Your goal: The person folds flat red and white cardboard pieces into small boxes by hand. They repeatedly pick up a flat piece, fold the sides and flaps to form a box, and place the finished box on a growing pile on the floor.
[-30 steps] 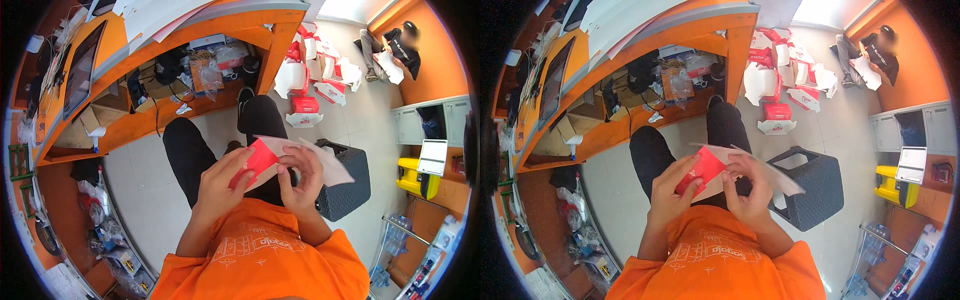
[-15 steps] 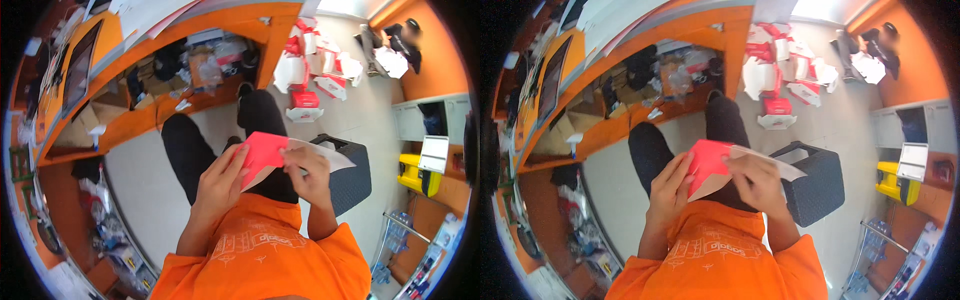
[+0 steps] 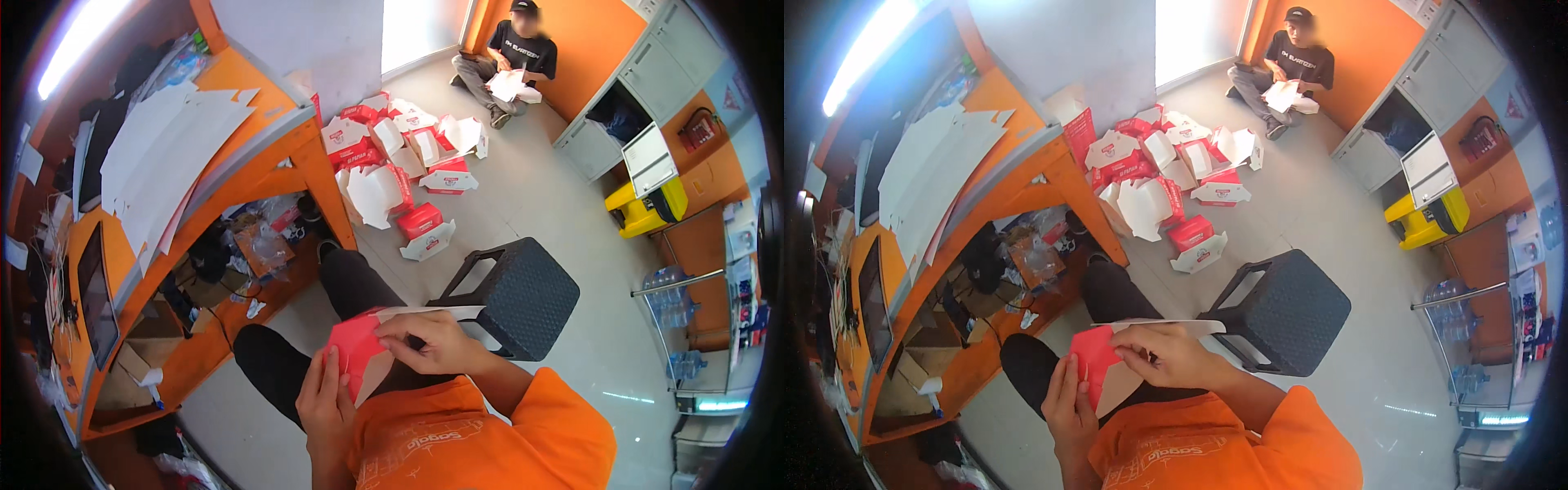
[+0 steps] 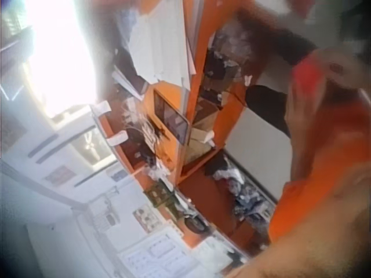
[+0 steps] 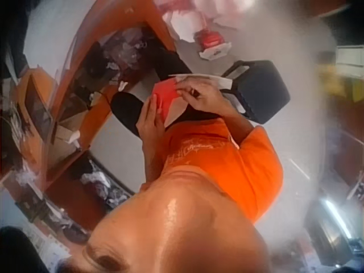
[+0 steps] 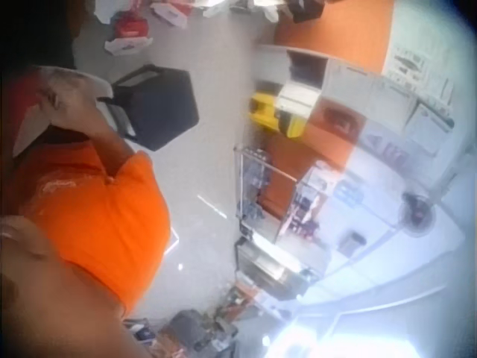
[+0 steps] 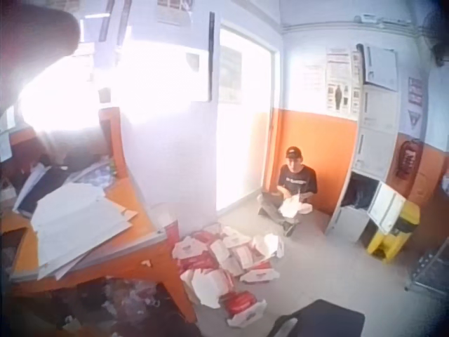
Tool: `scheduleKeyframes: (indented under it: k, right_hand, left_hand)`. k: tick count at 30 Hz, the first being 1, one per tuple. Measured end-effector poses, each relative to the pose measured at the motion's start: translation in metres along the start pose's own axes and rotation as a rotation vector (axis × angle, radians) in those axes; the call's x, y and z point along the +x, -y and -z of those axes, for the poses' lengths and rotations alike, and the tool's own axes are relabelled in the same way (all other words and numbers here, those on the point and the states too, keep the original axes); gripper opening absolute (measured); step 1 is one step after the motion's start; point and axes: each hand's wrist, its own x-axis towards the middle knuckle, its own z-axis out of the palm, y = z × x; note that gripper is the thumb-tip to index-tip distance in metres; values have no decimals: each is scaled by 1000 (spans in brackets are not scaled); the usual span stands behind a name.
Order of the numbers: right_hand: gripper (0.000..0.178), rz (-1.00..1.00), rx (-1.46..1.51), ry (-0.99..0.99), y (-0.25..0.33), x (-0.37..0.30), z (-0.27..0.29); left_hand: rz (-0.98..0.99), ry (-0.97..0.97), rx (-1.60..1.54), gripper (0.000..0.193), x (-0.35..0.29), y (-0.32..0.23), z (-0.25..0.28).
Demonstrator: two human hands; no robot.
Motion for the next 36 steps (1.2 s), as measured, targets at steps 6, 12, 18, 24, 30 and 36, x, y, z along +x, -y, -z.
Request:
scheduleKeyframes:
  k: [6,12,18,24,30,36]
  right_hand:
    - [18,23,-5,63,3,2,5]
    - [22,-5,-39,23,12,-5,-12]
    - [25,-168,108,-259,14,-25,-43]
    - [28,-30,46,-46,-2,-9,-15]
    - [28,-116,-33,-46,11,-10,5]
    - [28,-192,42,-59,13,-36,-10]
  left_hand:
    - [-41,9,-6,36,-7,2,2]
    - [-59,-6,62,36,-3,-2,1]
    - [-32,-64,100,42,-5,-9,-12]
    - [-22,19,190,47,-7,-9,-3]
    - [-60,39,291,50,-2,-30,-1]
    - [12,-16,252,52,-8,-37,-10]
